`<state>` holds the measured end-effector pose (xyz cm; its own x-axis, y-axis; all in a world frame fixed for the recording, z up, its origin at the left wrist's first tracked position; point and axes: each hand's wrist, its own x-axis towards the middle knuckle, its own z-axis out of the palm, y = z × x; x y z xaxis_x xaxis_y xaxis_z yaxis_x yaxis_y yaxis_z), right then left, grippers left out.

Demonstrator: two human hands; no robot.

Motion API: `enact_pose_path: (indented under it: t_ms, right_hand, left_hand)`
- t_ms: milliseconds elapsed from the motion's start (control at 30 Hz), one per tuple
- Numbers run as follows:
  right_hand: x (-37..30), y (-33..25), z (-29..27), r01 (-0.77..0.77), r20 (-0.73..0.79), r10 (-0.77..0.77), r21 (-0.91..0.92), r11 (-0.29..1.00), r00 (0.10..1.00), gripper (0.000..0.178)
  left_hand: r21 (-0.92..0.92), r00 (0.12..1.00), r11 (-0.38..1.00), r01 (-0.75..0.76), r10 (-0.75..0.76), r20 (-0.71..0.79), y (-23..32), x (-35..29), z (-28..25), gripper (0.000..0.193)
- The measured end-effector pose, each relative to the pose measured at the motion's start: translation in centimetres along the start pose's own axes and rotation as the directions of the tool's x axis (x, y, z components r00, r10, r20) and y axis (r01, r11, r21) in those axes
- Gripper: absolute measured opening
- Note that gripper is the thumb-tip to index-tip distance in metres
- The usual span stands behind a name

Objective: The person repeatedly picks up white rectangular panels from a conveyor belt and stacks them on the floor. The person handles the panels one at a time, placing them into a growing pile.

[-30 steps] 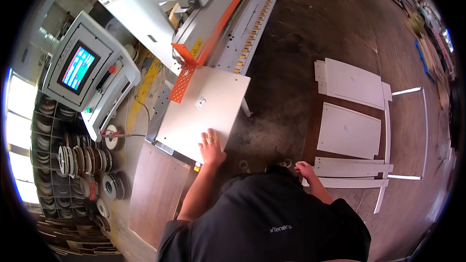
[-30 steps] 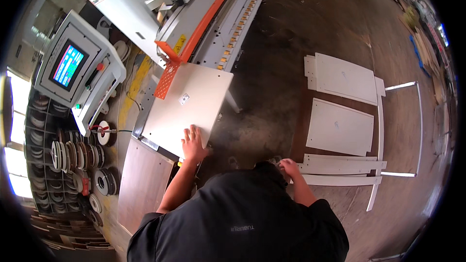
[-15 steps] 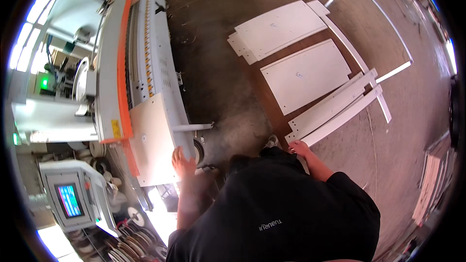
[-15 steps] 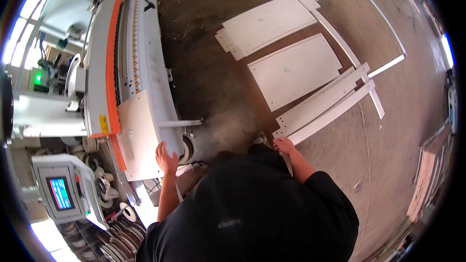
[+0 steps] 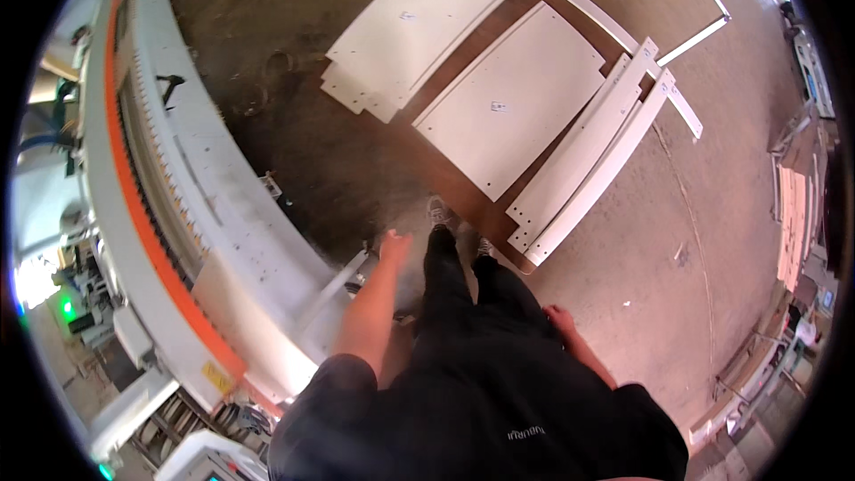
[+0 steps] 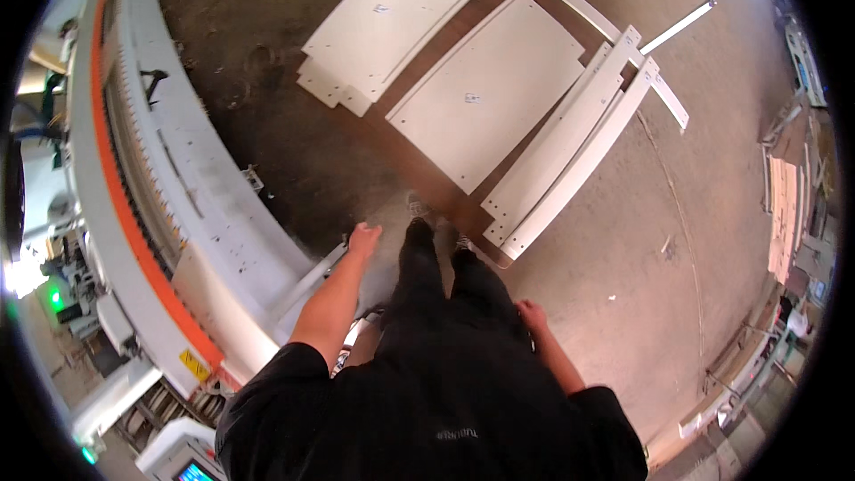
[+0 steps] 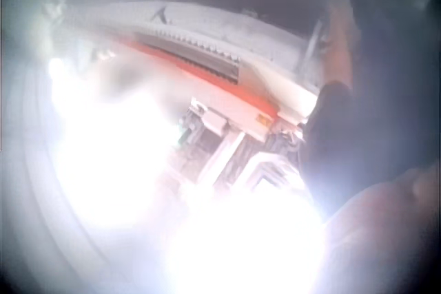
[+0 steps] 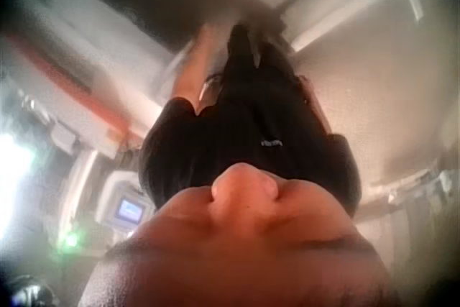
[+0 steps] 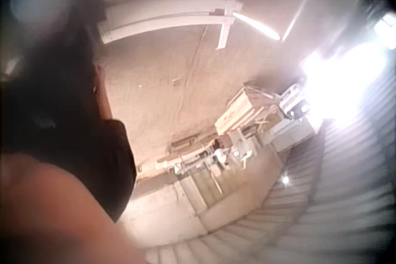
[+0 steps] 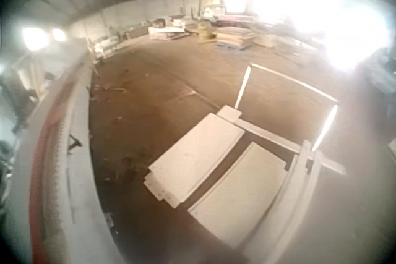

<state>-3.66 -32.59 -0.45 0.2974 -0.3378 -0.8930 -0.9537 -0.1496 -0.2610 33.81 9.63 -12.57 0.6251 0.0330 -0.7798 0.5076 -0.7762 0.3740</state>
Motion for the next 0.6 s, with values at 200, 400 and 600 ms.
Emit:
enact_pose_path:
  t_ms: [200, 400, 600]
  right_hand:
    - [-6.5, 1.8, 4.2, -0.158, -0.047, 0.163, 0.092, 0.983, 0.985, 0.042]
    - [-8.8, 0.6, 9.7, -0.274, -0.117, 0.285, 0.096, 0.957, 0.952, 0.041]
    - [-9.8, -2.2, 11.4, -0.37, -0.128, 0.387, 0.14, 0.919, 0.913, 0.038]
  left_hand:
    - [-0.27, 0.984, 0.958, 0.093, -0.13, -0.121, 8.7, 21.8, 2.8, 0.128]
    - [-0.322, 0.821, 0.823, 0.468, -0.54, -0.186, 22.4, 29.8, 4.0, 0.159]
    - [-0.374, 0.716, 0.797, 0.475, -0.596, -0.363, 23.7, 28.7, 6.0, 0.145]
